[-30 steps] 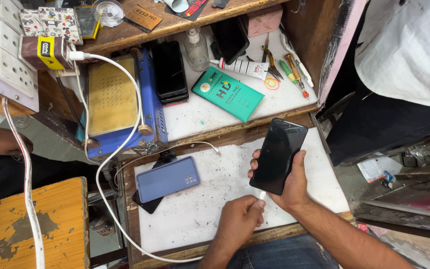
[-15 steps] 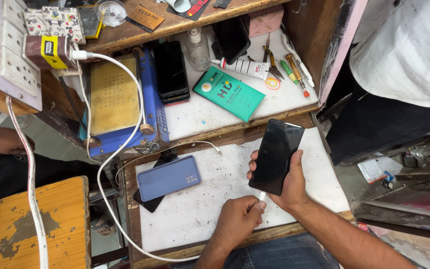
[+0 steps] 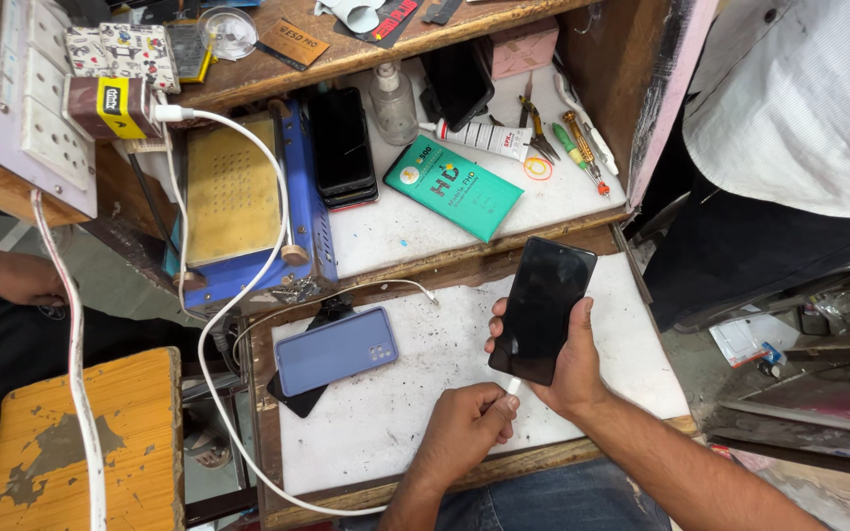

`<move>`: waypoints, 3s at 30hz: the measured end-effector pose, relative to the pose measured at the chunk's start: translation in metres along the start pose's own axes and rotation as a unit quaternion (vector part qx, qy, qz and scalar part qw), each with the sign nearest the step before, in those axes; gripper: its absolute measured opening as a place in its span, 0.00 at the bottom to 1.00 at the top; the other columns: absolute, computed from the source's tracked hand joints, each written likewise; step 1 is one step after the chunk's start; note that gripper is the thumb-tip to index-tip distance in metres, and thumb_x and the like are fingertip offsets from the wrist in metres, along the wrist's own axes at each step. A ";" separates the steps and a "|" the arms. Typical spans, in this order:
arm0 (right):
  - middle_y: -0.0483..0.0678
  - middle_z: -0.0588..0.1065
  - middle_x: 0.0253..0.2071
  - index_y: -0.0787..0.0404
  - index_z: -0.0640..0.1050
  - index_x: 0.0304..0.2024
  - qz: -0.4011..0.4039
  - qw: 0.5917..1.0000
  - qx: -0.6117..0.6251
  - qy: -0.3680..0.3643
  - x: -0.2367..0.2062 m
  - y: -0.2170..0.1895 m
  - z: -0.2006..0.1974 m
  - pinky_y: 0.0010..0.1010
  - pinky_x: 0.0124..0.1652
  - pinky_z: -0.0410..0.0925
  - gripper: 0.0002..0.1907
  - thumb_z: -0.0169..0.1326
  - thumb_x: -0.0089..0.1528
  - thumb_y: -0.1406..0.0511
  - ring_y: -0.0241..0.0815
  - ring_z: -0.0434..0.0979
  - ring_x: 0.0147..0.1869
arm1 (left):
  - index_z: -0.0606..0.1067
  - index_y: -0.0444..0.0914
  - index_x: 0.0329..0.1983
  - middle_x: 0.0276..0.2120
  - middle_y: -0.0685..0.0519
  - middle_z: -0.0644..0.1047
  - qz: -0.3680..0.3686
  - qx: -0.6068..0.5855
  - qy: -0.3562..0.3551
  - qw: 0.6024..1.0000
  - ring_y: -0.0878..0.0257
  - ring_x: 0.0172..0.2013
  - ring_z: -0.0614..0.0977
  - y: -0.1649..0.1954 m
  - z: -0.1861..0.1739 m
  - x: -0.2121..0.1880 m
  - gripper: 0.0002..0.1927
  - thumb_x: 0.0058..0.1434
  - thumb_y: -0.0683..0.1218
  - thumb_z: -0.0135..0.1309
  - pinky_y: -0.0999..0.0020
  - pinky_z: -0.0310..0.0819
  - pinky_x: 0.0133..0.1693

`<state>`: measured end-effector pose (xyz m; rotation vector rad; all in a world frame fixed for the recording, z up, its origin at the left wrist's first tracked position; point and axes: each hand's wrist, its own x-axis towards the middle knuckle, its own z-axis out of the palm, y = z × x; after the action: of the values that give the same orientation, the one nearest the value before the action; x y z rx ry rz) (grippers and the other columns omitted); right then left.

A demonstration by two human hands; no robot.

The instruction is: The person opens a smartphone, removes the battery, and reassembles the device. They then connect a charging cable to test the phone. The person also handles a phone case and a second phone during the process.

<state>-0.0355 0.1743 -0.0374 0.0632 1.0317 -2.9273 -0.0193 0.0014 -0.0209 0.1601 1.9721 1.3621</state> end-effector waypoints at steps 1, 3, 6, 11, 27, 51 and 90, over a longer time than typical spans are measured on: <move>0.53 0.73 0.49 0.64 0.68 0.58 -0.003 1.000 0.000 0.001 0.000 0.001 -0.001 0.46 0.49 0.74 0.45 0.26 0.66 0.33 0.48 0.75 0.50 | 0.80 0.33 0.33 0.22 0.52 0.80 0.004 -0.018 0.005 1.000 0.68 0.24 0.81 -0.001 0.001 0.000 0.16 0.69 0.50 0.54 0.72 0.77 0.30; 0.54 0.73 0.49 0.64 0.67 0.58 -0.010 1.000 0.001 0.003 0.000 0.002 -0.003 0.47 0.49 0.73 0.45 0.27 0.67 0.33 0.48 0.75 0.50 | 0.79 0.33 0.33 0.22 0.52 0.80 0.011 -0.030 0.015 0.999 0.68 0.24 0.81 -0.002 0.002 -0.001 0.16 0.69 0.49 0.54 0.72 0.77 0.30; 0.55 0.73 0.51 0.69 0.68 0.61 -0.005 1.000 -0.006 -0.020 -0.002 0.002 -0.005 0.48 0.53 0.73 0.49 0.27 0.66 0.32 0.49 0.75 0.53 | 0.79 0.32 0.32 0.22 0.52 0.80 0.015 -0.016 0.018 1.000 0.68 0.25 0.82 -0.002 0.002 -0.001 0.16 0.69 0.49 0.53 0.72 0.78 0.31; 0.54 0.71 0.59 0.65 0.63 0.67 -0.001 0.999 -0.042 0.030 -0.001 0.000 -0.002 0.51 0.57 0.72 0.50 0.27 0.63 0.33 0.51 0.75 0.58 | 0.78 0.31 0.36 0.23 0.49 0.80 0.020 -0.048 0.033 0.998 0.66 0.25 0.82 0.005 0.003 -0.004 0.14 0.70 0.48 0.54 0.70 0.78 0.31; 0.48 0.66 0.62 0.41 0.47 0.74 0.055 0.996 -0.066 -0.005 -0.001 -0.001 -0.007 0.52 0.60 0.70 0.41 0.45 0.63 0.42 0.47 0.68 0.67 | 0.72 0.36 0.59 0.47 0.40 0.79 0.120 0.211 0.259 0.935 0.46 0.48 0.82 0.025 -0.007 -0.030 0.25 0.60 0.49 0.60 0.52 0.78 0.46; 0.56 0.63 0.70 0.55 0.53 0.74 0.044 0.990 -0.118 -0.066 0.004 0.000 -0.001 0.49 0.55 0.72 0.39 0.39 0.68 0.43 0.50 0.68 0.67 | 0.72 0.43 0.64 0.52 0.32 0.74 0.233 0.391 0.451 0.768 0.37 0.51 0.74 0.137 -0.126 0.043 0.28 0.61 0.52 0.61 0.43 0.72 0.51; 0.54 0.77 0.51 0.65 0.72 0.58 0.061 0.968 -0.244 -0.027 -0.001 0.005 -0.012 0.38 0.47 0.73 0.21 0.38 0.72 0.58 0.44 0.77 0.51 | 0.78 0.40 0.56 0.49 0.42 0.79 0.027 0.451 0.350 0.821 0.46 0.51 0.78 0.023 -0.080 -0.020 0.28 0.51 0.49 0.66 0.49 0.71 0.49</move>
<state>-0.0341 0.1781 -0.0502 0.0309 1.6341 -2.4705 -0.0606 -0.0599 0.0228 0.1579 3.1413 0.3822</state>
